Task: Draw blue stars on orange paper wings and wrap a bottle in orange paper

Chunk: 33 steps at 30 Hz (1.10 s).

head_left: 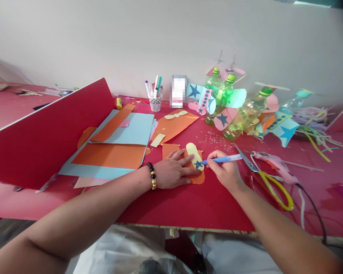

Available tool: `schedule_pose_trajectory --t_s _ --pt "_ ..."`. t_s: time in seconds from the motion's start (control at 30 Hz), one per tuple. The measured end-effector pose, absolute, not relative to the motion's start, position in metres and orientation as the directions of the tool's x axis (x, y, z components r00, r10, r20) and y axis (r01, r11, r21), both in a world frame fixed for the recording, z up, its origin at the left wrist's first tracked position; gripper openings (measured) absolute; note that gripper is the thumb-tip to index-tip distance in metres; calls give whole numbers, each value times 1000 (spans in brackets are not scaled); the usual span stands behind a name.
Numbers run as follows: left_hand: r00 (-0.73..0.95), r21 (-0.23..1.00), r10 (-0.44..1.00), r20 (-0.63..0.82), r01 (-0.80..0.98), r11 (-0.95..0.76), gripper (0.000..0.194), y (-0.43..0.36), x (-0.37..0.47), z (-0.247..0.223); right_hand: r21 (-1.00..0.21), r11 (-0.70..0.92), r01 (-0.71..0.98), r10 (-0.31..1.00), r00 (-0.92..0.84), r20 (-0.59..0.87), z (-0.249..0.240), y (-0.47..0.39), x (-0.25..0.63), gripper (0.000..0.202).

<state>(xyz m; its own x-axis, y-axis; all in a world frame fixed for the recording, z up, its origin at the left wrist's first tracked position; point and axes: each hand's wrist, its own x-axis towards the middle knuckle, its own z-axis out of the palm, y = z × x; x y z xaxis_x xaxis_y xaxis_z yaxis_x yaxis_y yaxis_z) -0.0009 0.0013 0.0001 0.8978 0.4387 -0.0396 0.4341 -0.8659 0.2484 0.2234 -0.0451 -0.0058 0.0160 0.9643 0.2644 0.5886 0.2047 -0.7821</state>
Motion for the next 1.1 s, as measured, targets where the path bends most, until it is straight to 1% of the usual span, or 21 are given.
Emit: schedule_pose_trajectory --t_s 0.3,0.67,0.83,1.1 --pt "895 232 442 -49 441 -867 46 1 -1 3 -782 242 575 966 -70 247 -4 -47 222 11" --pt "900 235 435 -28 428 -872 46 2 -1 -1 -780 229 582 965 -28 262 -6 -46 225 11" --pt "898 239 440 -28 433 -869 46 2 -2 -1 -780 234 580 968 -64 243 -6 -46 224 11" --pt "897 238 440 -32 434 -869 46 1 -1 0 -776 243 583 965 -66 253 -5 -46 224 10"
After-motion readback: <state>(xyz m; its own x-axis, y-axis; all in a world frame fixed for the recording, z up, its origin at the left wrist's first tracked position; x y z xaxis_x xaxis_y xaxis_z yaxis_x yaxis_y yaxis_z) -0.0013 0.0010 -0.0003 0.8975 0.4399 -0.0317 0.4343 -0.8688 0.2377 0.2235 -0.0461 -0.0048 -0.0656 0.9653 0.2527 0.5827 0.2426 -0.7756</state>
